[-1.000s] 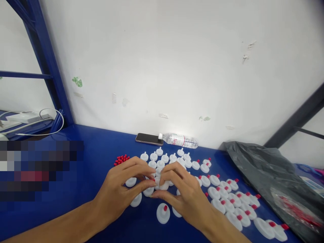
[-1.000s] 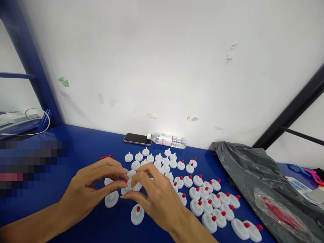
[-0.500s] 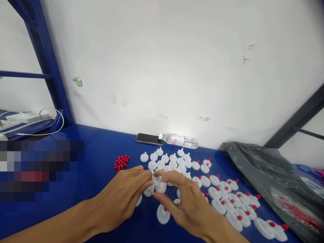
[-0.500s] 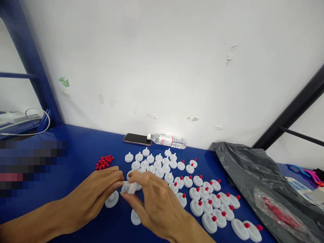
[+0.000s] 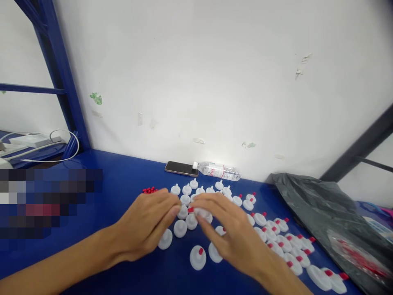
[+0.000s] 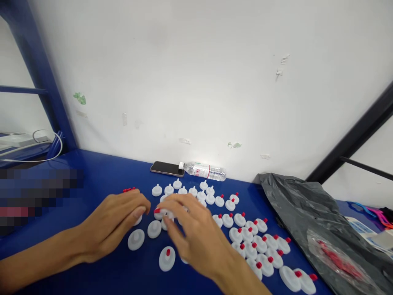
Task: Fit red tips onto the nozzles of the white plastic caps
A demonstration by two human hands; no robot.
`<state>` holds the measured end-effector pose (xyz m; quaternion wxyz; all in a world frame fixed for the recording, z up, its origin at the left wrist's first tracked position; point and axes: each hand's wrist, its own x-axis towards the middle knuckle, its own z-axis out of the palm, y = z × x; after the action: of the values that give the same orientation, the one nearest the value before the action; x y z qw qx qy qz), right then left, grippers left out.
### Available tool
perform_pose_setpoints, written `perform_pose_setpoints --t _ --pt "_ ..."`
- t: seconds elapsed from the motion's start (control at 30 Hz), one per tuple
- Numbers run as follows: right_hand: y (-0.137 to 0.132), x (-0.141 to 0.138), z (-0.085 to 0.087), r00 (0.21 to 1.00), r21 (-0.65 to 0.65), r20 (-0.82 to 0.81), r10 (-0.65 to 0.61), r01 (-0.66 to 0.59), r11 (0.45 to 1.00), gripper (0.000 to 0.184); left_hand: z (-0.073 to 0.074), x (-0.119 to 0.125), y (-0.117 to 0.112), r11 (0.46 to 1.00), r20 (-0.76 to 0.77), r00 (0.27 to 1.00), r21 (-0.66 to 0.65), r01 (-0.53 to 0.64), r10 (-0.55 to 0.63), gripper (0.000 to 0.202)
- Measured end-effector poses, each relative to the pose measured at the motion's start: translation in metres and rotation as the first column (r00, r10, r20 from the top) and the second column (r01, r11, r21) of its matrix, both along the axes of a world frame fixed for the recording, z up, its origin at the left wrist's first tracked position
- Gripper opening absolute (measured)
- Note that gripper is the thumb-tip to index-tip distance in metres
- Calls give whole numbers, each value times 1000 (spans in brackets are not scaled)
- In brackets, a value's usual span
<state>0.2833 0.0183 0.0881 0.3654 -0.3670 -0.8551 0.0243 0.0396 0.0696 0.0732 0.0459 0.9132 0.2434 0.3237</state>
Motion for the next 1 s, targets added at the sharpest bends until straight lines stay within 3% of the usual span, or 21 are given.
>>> perform_pose_setpoints --t 0.07,0.13,0.23,0.3,0.5,0.73,1.0 --pt "10 17 4 995 48 -13 -94 95 994 19 4 -10 13 991 -17 991 17 -130 131 28" --pt "21 39 8 971 4 0 -241 241 971 13 8 -22 27 972 -33 971 15 -235 235 27" --pt "36 72 11 899 -112 122 -420 433 895 23 11 -38 46 954 -130 946 -2 -301 298 25" --pt "43 90 12 871 -150 175 -460 485 862 27 13 -45 53 952 -225 930 -23 -304 291 24" --pt "52 115 12 872 -186 217 -438 477 859 32 11 -47 55 955 -366 897 -64 -290 248 22" --pt "45 114 20 891 -349 299 -341 435 830 36 0 -51 59 957 -341 903 -27 -287 261 18" --pt "46 110 11 916 -452 305 -262 381 807 23 -7 -49 60 968 -314 923 -45 -246 220 15"
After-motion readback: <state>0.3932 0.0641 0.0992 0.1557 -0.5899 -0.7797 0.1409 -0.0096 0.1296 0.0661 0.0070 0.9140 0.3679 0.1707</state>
